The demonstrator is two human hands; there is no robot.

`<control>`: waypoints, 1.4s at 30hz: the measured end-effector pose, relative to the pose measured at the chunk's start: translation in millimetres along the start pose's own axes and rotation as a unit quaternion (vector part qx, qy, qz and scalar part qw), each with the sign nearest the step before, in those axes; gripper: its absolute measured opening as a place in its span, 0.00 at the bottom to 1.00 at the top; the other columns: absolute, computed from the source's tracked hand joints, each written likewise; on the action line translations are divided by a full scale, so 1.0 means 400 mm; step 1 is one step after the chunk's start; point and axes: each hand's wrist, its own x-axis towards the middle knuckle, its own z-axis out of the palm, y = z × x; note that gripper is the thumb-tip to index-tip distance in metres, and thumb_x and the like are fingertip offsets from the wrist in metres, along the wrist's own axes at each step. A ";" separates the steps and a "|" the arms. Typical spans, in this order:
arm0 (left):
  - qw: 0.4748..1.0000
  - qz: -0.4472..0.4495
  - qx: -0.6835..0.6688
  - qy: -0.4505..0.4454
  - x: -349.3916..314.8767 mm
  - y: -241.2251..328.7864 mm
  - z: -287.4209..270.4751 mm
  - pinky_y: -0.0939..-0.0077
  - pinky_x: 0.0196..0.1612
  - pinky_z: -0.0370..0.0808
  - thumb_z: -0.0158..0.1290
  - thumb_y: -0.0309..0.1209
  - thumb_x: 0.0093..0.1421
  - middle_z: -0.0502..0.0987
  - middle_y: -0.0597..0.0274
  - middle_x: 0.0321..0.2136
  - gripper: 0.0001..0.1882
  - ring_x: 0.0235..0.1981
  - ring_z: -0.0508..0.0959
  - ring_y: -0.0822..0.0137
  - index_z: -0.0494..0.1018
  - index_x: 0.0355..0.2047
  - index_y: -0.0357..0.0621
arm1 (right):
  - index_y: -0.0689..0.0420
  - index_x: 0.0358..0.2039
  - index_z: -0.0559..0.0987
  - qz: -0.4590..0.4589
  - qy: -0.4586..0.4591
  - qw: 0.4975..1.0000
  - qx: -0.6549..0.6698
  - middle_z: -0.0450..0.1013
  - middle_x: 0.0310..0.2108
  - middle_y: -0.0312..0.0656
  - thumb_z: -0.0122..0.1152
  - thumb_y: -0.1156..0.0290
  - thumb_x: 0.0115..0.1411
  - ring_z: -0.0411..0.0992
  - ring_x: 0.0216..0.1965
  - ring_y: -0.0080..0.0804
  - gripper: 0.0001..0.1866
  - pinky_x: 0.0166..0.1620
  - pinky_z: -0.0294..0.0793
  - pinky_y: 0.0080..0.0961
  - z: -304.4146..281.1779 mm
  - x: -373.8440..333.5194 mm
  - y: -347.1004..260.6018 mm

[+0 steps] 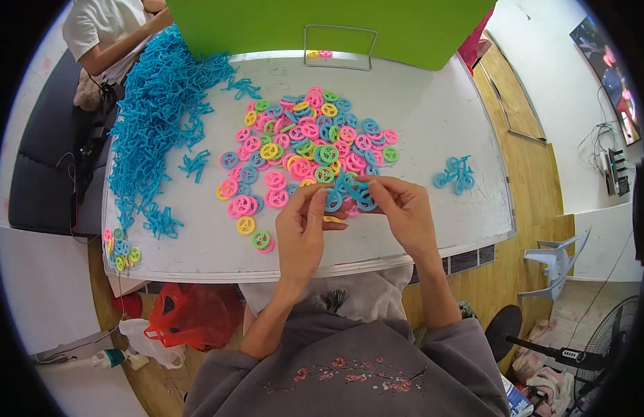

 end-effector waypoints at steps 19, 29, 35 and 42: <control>0.998 0.017 0.060 -0.009 0.008 -0.057 0.036 0.79 0.38 0.75 0.52 0.24 0.60 0.77 0.59 0.32 0.10 0.31 0.78 0.71 0.73 0.41 0.34 | 0.67 0.43 0.77 0.000 0.024 0.998 -0.059 0.77 0.36 0.42 0.59 0.84 0.55 0.74 0.38 0.24 0.13 0.43 0.75 0.19 -0.053 -0.038 0.028; 0.915 0.223 0.195 0.274 -0.037 0.064 -0.208 0.83 0.34 0.70 0.47 0.24 0.63 0.71 0.60 0.40 0.12 0.36 0.69 0.74 0.68 0.47 0.36 | 0.62 0.42 0.78 -0.042 0.232 0.914 -0.330 0.77 0.32 0.38 0.59 0.69 0.59 0.71 0.31 0.20 0.13 0.33 0.69 0.17 -0.410 -0.020 0.090; 0.825 0.162 0.380 0.385 -0.077 0.105 -0.364 0.79 0.38 0.67 0.51 0.23 0.59 0.71 0.60 0.40 0.13 0.39 0.69 0.69 0.70 0.45 0.38 | 0.60 0.40 0.79 -0.078 0.284 0.864 -0.407 0.72 0.32 0.36 0.61 0.66 0.58 0.68 0.30 0.21 0.13 0.33 0.67 0.18 -0.499 0.045 0.138; 0.742 0.117 0.574 0.325 -0.080 0.043 -0.436 0.65 0.41 0.69 0.56 0.25 0.55 0.68 0.53 0.42 0.15 0.39 0.71 0.53 0.73 0.43 0.41 | 0.54 0.43 0.79 -0.098 0.331 0.788 -0.509 0.69 0.41 0.39 0.61 0.64 0.58 0.68 0.37 0.29 0.13 0.35 0.67 0.21 -0.430 0.029 0.114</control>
